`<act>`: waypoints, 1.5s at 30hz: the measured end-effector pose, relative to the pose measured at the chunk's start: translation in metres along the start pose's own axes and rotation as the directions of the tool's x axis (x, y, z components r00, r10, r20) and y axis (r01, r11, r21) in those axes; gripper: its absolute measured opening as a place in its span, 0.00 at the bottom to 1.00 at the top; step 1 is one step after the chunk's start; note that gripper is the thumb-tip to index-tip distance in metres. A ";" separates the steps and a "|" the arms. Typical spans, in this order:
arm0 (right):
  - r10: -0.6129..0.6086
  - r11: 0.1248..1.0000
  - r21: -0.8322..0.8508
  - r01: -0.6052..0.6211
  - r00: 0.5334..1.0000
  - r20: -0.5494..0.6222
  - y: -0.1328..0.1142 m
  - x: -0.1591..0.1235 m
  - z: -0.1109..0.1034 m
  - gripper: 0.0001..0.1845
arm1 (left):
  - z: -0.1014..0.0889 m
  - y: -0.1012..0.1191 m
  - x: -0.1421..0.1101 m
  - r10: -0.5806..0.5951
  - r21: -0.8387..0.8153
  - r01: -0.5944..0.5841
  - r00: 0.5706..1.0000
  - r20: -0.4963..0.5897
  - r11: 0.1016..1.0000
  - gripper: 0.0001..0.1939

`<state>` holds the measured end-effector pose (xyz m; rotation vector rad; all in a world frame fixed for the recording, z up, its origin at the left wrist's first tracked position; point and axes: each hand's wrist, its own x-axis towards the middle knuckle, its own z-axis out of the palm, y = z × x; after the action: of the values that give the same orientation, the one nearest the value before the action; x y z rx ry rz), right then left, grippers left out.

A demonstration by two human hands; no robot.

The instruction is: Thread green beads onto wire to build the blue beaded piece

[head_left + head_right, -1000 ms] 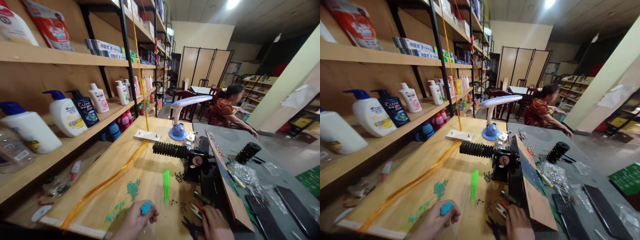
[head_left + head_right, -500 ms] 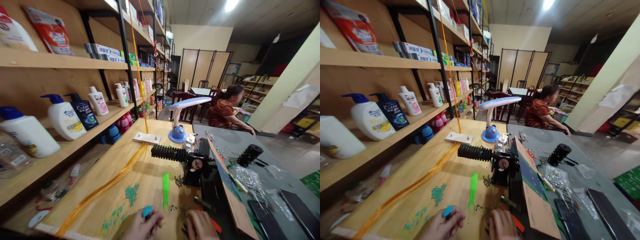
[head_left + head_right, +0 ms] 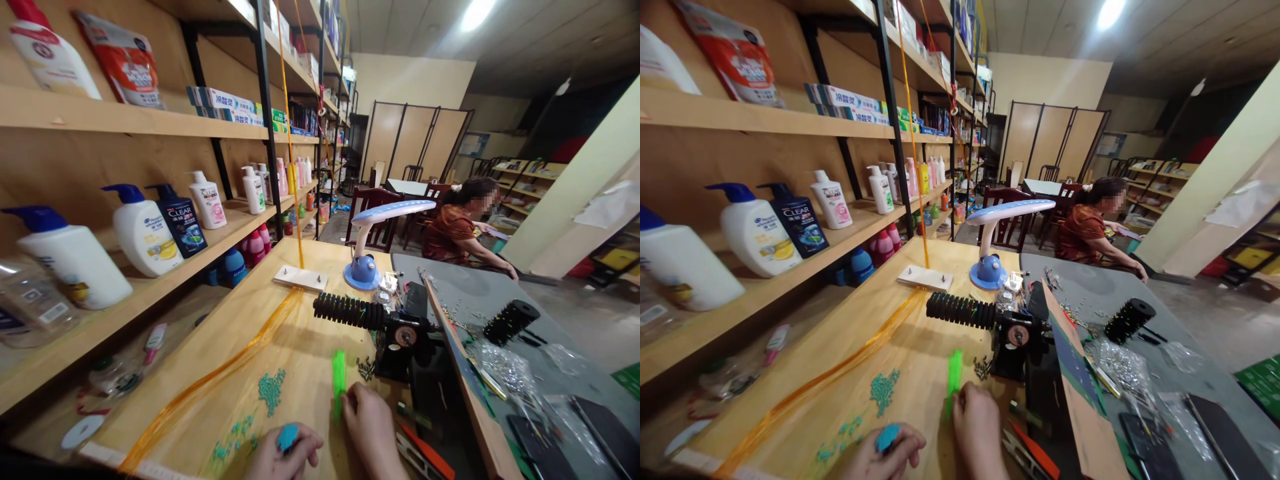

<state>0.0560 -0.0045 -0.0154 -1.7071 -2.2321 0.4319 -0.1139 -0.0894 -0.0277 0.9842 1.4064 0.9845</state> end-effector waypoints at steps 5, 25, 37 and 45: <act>0.069 0.997 0.014 -0.070 0.997 0.019 -0.009 0.009 0.002 0.09 | 0.003 -0.004 0.003 0.000 -0.078 -0.001 1.000 -0.011 0.997 0.36; 0.017 0.108 0.880 -0.462 0.886 0.463 0.009 -0.023 -0.012 0.31 | 0.041 0.000 0.026 -0.018 -0.307 0.039 0.997 0.071 0.951 0.29; -0.014 0.044 0.874 -0.484 0.874 0.485 0.013 -0.033 -0.001 0.35 | 0.056 -0.002 0.034 -0.077 -0.348 0.084 0.996 0.034 0.934 0.33; 0.123 0.825 0.565 -0.015 0.980 -0.154 0.081 -0.040 -0.017 0.16 | 0.057 0.002 0.033 -0.185 -0.486 0.198 0.980 0.076 0.851 0.33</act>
<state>0.1440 -0.0224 -0.0346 -1.4359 -1.6802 0.8205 -0.0582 -0.0554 -0.0387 0.4641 1.1211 1.1000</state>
